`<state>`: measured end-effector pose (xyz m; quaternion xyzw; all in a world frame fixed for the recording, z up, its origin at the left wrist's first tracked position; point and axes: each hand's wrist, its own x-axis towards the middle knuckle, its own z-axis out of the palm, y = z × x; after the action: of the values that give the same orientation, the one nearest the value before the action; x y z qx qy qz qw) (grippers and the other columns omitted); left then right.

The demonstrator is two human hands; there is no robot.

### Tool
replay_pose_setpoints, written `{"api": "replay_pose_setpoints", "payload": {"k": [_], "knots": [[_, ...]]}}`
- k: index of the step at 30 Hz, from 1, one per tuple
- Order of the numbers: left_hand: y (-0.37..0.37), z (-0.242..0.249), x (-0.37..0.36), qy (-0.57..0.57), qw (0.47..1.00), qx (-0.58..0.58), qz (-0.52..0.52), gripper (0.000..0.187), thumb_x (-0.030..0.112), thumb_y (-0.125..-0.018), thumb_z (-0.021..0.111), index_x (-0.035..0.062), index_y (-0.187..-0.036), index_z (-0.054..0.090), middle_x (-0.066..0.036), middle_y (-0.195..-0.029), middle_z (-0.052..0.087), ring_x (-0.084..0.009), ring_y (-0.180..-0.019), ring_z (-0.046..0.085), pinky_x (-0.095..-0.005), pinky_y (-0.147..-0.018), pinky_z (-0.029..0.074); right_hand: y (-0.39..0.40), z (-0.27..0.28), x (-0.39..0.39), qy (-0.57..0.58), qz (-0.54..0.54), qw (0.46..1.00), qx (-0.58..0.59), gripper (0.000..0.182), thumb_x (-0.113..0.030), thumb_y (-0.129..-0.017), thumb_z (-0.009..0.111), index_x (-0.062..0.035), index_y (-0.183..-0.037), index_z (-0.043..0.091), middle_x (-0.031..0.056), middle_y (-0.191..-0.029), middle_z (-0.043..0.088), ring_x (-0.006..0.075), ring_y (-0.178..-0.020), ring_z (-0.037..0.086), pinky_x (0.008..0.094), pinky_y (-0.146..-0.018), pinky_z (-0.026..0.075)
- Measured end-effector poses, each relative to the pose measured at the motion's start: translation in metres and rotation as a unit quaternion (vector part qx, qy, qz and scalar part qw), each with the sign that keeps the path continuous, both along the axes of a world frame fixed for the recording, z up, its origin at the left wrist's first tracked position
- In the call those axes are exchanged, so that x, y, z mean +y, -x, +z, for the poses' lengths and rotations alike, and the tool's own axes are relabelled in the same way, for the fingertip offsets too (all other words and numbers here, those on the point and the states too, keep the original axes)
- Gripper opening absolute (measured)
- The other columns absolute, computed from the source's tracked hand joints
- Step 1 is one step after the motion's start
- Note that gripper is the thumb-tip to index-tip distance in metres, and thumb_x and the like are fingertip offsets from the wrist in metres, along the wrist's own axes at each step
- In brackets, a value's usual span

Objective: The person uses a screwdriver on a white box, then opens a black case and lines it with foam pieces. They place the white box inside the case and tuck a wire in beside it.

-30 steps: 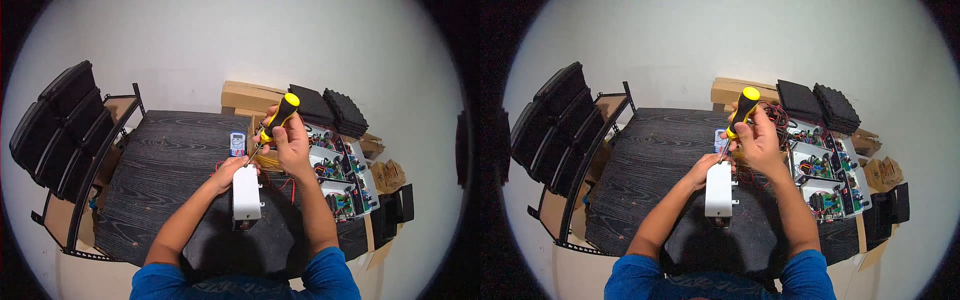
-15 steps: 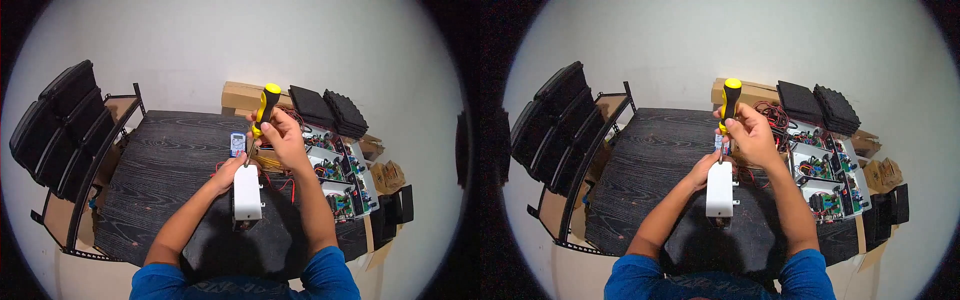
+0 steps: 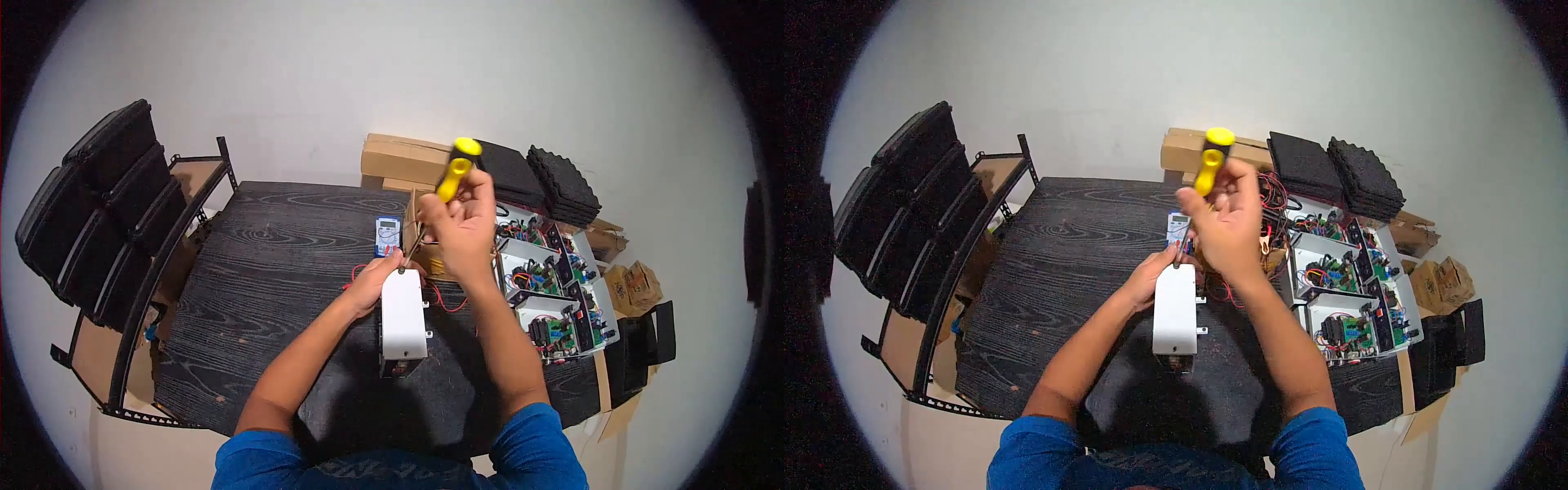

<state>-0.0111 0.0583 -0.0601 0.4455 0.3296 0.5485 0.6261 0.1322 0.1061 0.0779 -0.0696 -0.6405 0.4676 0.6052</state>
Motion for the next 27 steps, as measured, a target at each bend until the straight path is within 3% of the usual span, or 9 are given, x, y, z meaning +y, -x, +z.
{"api": "replay_pose_setpoints", "payload": {"k": [3,5,8,9,11,14,18,21,27], "knots": [[-0.001,0.002,0.0,-0.004,1.0,-0.008,0.004,0.063,0.05,-0.115,0.038,-0.0025,-0.116,0.072,-0.014,-0.104,0.078,-0.0208,-0.097,0.075,-0.036,-0.091,0.06,-0.019,0.009,0.006,0.027,-0.021,0.999,0.027,0.033,-0.011,-0.103,0.071,-0.0046,-0.127,0.048,0.0038,-0.1,0.061,0.0102,-0.074,0.067,0.0184,-0.051,0.048],[0.002,0.001,0.0,-0.003,1.0,0.001,-0.003,0.062,0.048,-0.115,0.037,-0.0028,-0.117,0.072,-0.015,-0.106,0.078,-0.0213,-0.099,0.075,-0.0358,-0.093,0.06,-0.04,0.01,0.017,0.08,-0.023,0.996,-0.043,0.032,-0.014,-0.103,0.072,-0.003,-0.126,0.054,0.004,-0.098,0.064,0.0089,-0.069,0.067,0.0204,-0.053,0.05],[0.006,0.003,0.001,-0.029,0.999,0.034,-0.007,0.061,0.046,-0.116,0.037,-0.0033,-0.118,0.072,-0.015,-0.109,0.078,-0.0218,-0.101,0.075,-0.0356,-0.094,0.059,-0.059,-0.027,0.043,-0.004,-0.115,0.973,-0.2,0.031,-0.015,-0.1,0.075,-0.0004,-0.125,0.062,0.0039,-0.096,0.067,0.0067,-0.066,0.067,0.0223,-0.054,0.051],[0.006,0.003,0.0,-0.041,0.998,0.048,-0.006,0.061,0.046,-0.116,0.037,-0.0034,-0.119,0.072,-0.016,-0.11,0.078,-0.0219,-0.101,0.075,-0.0355,-0.095,0.059,-0.068,-0.037,0.042,0.002,-0.159,0.943,-0.293,0.035,-0.017,-0.096,0.078,0.0037,-0.123,0.067,0.01,-0.1,0.072,0.0153,-0.075,0.072,0.0312,-0.065,0.057],[0.008,0.006,-0.001,-0.059,0.996,0.06,0.0,0.059,0.043,-0.116,0.037,-0.0045,-0.12,0.072,-0.016,-0.111,0.077,-0.0214,-0.101,0.075,-0.0347,-0.095,0.058,-0.081,-0.072,0.048,-0.159,-0.229,0.875,-0.396,0.038,-0.02,-0.092,0.08,0.0032,-0.12,0.07,0.016,-0.106,0.075,0.0293,-0.089,0.075,0.0397,-0.081,0.058],[0.009,0.01,-0.004,-0.119,0.983,0.125,0.063,0.055,0.038,-0.116,0.038,-0.0046,-0.12,0.073,-0.015,-0.111,0.077,-0.0217,-0.103,0.073,-0.0352,-0.096,0.057,-0.096,-0.098,0.036,-0.107,-0.189,0.81,-0.544,0.039,-0.022,-0.088,0.082,-0.004,-0.122,0.074,0.0219,-0.115,0.074,0.0419,-0.104,0.071,0.0463,-0.094,0.055],[0.015,0.025,-0.013,-0.313,0.893,0.264,0.188,0.038,0.028,-0.112,0.051,-0.0007,-0.116,0.075,-0.012,-0.109,0.078,-0.023,-0.103,0.073,-0.0392,-0.093,0.055,-0.11,-0.138,0.033,-0.095,-0.197,0.745,-0.63,0.035,-0.026,-0.087,0.083,-0.0048,-0.115,0.076,0.0229,-0.106,0.075,0.0432,-0.106,0.071,0.0508,-0.094,0.056],[0.012,0.044,-0.028,-0.425,0.816,0.329,0.214,0.041,0.032,-0.108,0.049,0.0019,-0.106,0.078,-0.013,-0.11,0.078,-0.0312,-0.111,0.071,-0.0455,-0.102,0.051,-0.114,-0.159,0.034,-0.063,-0.215,0.658,-0.719,0.033,-0.028,-0.086,0.083,-0.0068,-0.111,0.077,0.0214,-0.106,0.076,0.0421,-0.103,0.073,0.052,-0.091,0.058],[0.0,0.055,-0.042,-0.502,0.792,0.346,0.046,0.054,0.052,-0.1,0.053,0.0029,-0.102,0.076,-0.013,-0.104,0.076,-0.0353,-0.104,0.071,-0.0484,-0.098,0.052,-0.111,-0.186,0.046,-0.096,-0.196,0.601,-0.769,0.036,-0.032,-0.083,0.085,-0.0122,-0.112,0.077,0.017,-0.107,0.077,0.0378,-0.104,0.074,0.0509,-0.089,0.059]]}}
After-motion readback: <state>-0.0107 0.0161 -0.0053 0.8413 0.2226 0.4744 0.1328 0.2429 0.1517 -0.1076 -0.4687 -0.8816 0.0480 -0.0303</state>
